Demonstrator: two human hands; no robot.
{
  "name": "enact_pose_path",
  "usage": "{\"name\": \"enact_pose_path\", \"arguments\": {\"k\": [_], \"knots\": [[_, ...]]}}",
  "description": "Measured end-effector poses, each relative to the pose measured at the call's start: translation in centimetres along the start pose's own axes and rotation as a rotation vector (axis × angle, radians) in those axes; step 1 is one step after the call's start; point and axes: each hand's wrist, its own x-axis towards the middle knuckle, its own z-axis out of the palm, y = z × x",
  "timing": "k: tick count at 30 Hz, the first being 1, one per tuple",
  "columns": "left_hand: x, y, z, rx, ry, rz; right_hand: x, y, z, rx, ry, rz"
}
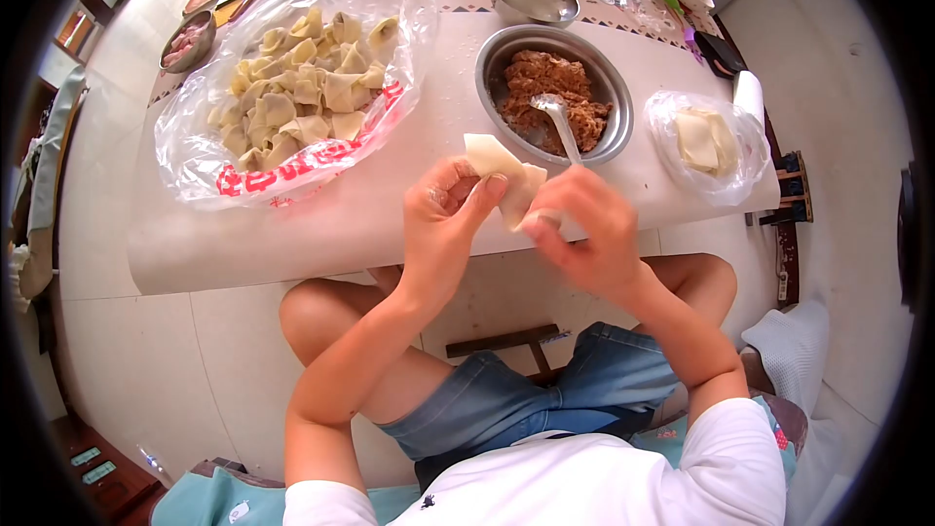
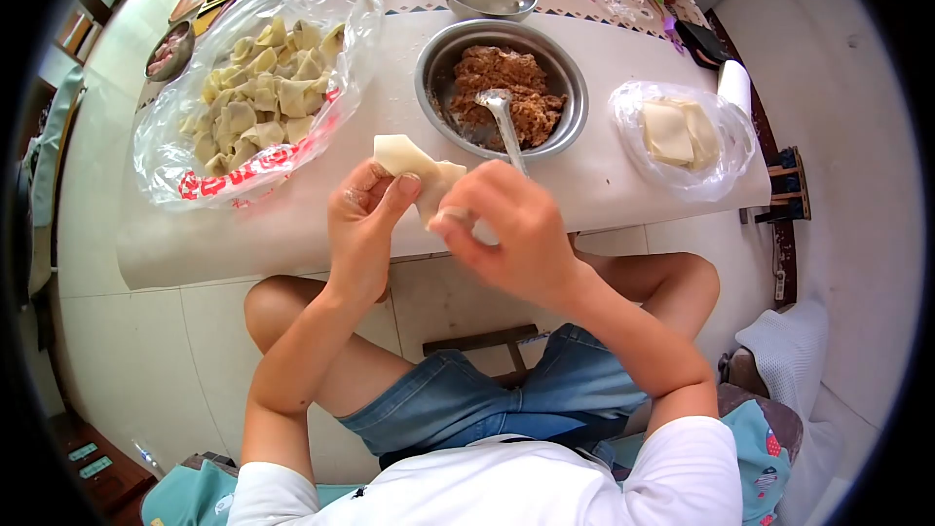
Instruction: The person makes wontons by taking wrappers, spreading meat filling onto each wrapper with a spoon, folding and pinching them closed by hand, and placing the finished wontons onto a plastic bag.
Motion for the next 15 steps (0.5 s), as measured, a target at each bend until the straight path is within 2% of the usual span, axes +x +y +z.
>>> {"name": "enact_pose_path", "arguments": {"k": [2,3,6,9,12,13,14,15], "knots": [[-0.4,-0.1,-0.2,0.129,-0.059,0.123,0.2,-0.9,-0.5,0.353,0.017,0.478],[-0.5,0.1,0.0,0.193,-0.087,0.185,0.5,-1.0,-0.8,0.472,0.014,0.537],[0.2,1.5,0.5,0.478,-0.221,0.566,1.8,-1.1,-1.6,0.746,0.009,0.687],[0.4,1.8,0.1,0.715,-0.218,0.685,2.7,-0.6,-1.6,0.805,-0.021,0.684],[0.8,1.1,-0.1,0.197,-0.157,0.436,7.1,2.2,-4.1,0.576,-0.100,0.498],[1.1,1.2,-0.2,0.120,-0.151,0.408,9.2,4.5,-4.4,0.056,0.054,0.308],[1.3,1.4,-0.5,0.045,-0.146,0.374,11.4,8.3,-5.5,-0.388,0.066,0.124],[1.6,1.5,-0.7,-0.029,-0.143,0.345,13.1,12.2,-5.9,-0.522,0.006,0.089]]}}
